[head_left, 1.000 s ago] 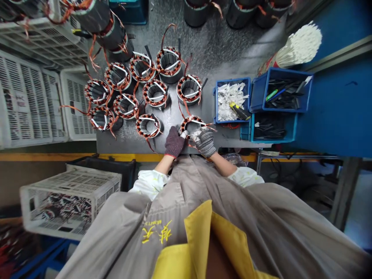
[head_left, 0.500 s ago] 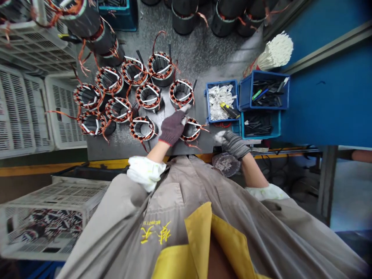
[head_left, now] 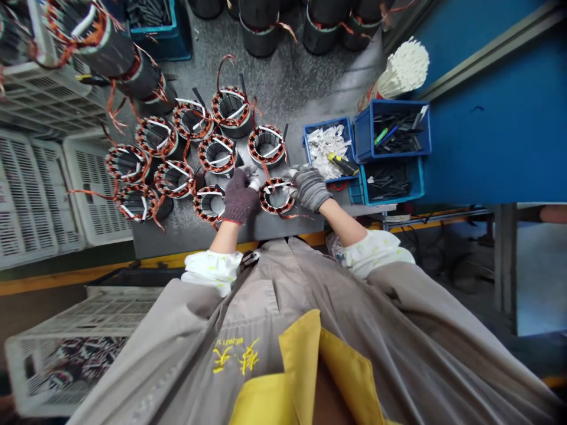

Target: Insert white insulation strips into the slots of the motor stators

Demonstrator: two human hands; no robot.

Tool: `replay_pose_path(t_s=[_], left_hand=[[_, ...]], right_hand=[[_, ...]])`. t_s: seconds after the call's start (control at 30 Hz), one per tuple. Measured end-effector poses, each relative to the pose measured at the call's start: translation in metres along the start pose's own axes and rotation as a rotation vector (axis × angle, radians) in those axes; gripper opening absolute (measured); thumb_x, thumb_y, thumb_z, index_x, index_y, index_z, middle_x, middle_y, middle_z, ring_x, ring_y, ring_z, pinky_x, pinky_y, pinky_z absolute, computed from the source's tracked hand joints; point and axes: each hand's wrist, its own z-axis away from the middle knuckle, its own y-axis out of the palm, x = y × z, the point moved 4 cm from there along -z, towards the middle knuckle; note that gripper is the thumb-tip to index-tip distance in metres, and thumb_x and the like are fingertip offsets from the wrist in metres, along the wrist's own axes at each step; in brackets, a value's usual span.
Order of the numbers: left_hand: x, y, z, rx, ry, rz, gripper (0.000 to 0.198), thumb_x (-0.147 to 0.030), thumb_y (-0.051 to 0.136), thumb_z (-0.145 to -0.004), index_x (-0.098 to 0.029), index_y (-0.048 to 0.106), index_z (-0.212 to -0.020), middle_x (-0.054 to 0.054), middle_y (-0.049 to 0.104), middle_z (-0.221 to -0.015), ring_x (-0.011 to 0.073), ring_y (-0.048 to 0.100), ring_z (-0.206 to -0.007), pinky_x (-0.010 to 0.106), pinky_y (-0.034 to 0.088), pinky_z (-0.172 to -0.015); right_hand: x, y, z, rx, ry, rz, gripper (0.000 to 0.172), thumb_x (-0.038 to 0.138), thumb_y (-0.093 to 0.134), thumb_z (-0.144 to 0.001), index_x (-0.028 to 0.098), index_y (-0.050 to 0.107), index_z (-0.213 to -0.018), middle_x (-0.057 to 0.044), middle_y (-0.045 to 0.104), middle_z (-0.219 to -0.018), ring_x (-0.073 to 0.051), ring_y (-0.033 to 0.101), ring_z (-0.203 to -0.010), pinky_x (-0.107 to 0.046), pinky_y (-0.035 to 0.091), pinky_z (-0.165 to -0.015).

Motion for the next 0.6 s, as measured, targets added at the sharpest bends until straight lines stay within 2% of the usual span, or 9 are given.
replay_pose_path(t_s=[0.07,0.13,0.23,0.37,0.5,0.6], left_hand=[[0.004,0.003,0.01,-0.032,-0.142,-0.077,0.039,-0.041,0.081,-0.101,-0.025,0.07,-0.135,0.012,0.085,-0.135,0.0328,0.079,-0.132,0.048,0.06,-0.119],[0.006,0.011,0.021,0.013,-0.241,-0.173,0.049,-0.047,0.087,-0.098,-0.023,0.068,-0.136,0.016,0.084,-0.133,0.0382,0.079,-0.133,0.053,0.061,-0.117],[0.009,0.022,0.032,0.066,-0.246,-0.234,0.055,-0.046,0.087,-0.098,-0.021,0.065,-0.141,0.02,0.081,-0.142,0.041,0.077,-0.138,0.054,0.061,-0.118],[0.023,0.031,0.037,0.042,-0.239,-0.16,0.059,-0.046,0.089,-0.095,-0.02,0.066,-0.143,0.021,0.08,-0.143,0.0422,0.077,-0.138,0.054,0.061,-0.119],[0.044,0.041,0.039,-0.091,-0.229,0.008,0.073,-0.046,0.09,-0.093,-0.021,0.061,-0.156,0.02,0.077,-0.152,0.0399,0.073,-0.145,0.054,0.058,-0.125],[0.053,0.049,0.039,-0.121,-0.146,0.01,0.072,-0.043,0.085,-0.096,-0.02,0.06,-0.16,0.02,0.076,-0.154,0.0383,0.073,-0.145,0.054,0.057,-0.128]], right_hand=[[0.015,-0.002,-0.015,0.041,-0.089,0.06,0.055,0.046,0.072,-0.104,0.012,0.076,-0.147,-0.027,0.068,-0.163,-0.05,0.065,-0.144,-0.059,0.051,-0.12],[0.024,-0.004,-0.026,0.077,-0.16,0.09,0.056,0.049,0.07,-0.106,0.012,0.076,-0.148,-0.028,0.068,-0.163,-0.052,0.064,-0.143,-0.061,0.05,-0.118],[0.031,-0.005,-0.033,0.1,-0.307,0.132,0.055,0.044,0.067,-0.108,0.012,0.074,-0.152,-0.026,0.07,-0.161,-0.049,0.064,-0.143,-0.059,0.049,-0.119],[0.038,0.001,-0.036,0.123,-0.544,0.215,0.054,0.036,0.068,-0.107,0.014,0.071,-0.156,-0.023,0.073,-0.157,-0.044,0.065,-0.141,-0.057,0.049,-0.119],[0.042,0.016,-0.047,0.157,-0.53,0.156,0.033,0.028,0.064,-0.111,0.011,0.08,-0.135,-0.022,0.081,-0.139,-0.041,0.069,-0.134,-0.055,0.053,-0.115],[0.037,0.029,-0.048,0.124,-0.397,-0.093,0.022,0.029,0.069,-0.109,0.014,0.084,-0.115,-0.02,0.082,-0.135,-0.038,0.07,-0.132,-0.053,0.054,-0.117]])
